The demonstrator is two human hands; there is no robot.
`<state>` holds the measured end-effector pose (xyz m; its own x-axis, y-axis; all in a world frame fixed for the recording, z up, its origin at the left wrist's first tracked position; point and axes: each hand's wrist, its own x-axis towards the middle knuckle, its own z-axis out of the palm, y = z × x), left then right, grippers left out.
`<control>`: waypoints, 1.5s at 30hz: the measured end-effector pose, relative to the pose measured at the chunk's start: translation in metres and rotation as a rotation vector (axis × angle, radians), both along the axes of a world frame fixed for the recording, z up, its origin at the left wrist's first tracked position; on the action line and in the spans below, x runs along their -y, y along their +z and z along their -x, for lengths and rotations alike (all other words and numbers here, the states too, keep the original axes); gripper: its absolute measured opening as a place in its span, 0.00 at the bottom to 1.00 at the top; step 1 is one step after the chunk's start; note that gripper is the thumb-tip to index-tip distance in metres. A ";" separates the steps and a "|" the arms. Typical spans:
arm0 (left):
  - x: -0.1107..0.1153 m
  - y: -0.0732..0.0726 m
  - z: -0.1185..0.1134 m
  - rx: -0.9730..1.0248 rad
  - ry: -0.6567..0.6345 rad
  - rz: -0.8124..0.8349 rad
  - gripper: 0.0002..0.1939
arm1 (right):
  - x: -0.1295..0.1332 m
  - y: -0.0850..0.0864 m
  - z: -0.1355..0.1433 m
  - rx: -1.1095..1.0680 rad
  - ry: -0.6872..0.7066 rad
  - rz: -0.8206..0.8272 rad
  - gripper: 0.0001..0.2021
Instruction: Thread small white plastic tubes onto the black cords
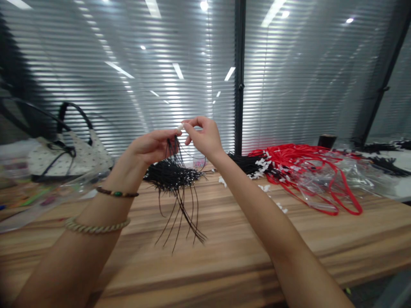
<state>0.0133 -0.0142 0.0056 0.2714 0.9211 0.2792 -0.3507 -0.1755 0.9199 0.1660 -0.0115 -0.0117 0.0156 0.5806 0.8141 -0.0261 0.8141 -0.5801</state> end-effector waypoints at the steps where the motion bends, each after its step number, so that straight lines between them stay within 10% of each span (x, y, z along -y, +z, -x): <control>1: 0.000 0.001 0.000 0.034 0.032 0.007 0.09 | -0.002 0.000 -0.002 0.022 -0.031 -0.004 0.08; 8: -0.008 0.003 0.004 0.287 0.263 -0.037 0.10 | -0.006 0.000 -0.016 0.294 -0.207 0.097 0.09; 14: -0.009 0.006 0.013 0.371 0.293 -0.123 0.16 | 0.002 0.002 -0.024 0.484 0.191 0.559 0.16; 22: 0.027 0.012 -0.006 0.195 0.080 -0.192 0.12 | -0.025 -0.016 -0.031 0.501 0.410 0.764 0.21; 45: 0.035 0.007 -0.017 0.075 0.041 -0.243 0.09 | -0.043 -0.028 -0.034 0.344 0.359 0.708 0.29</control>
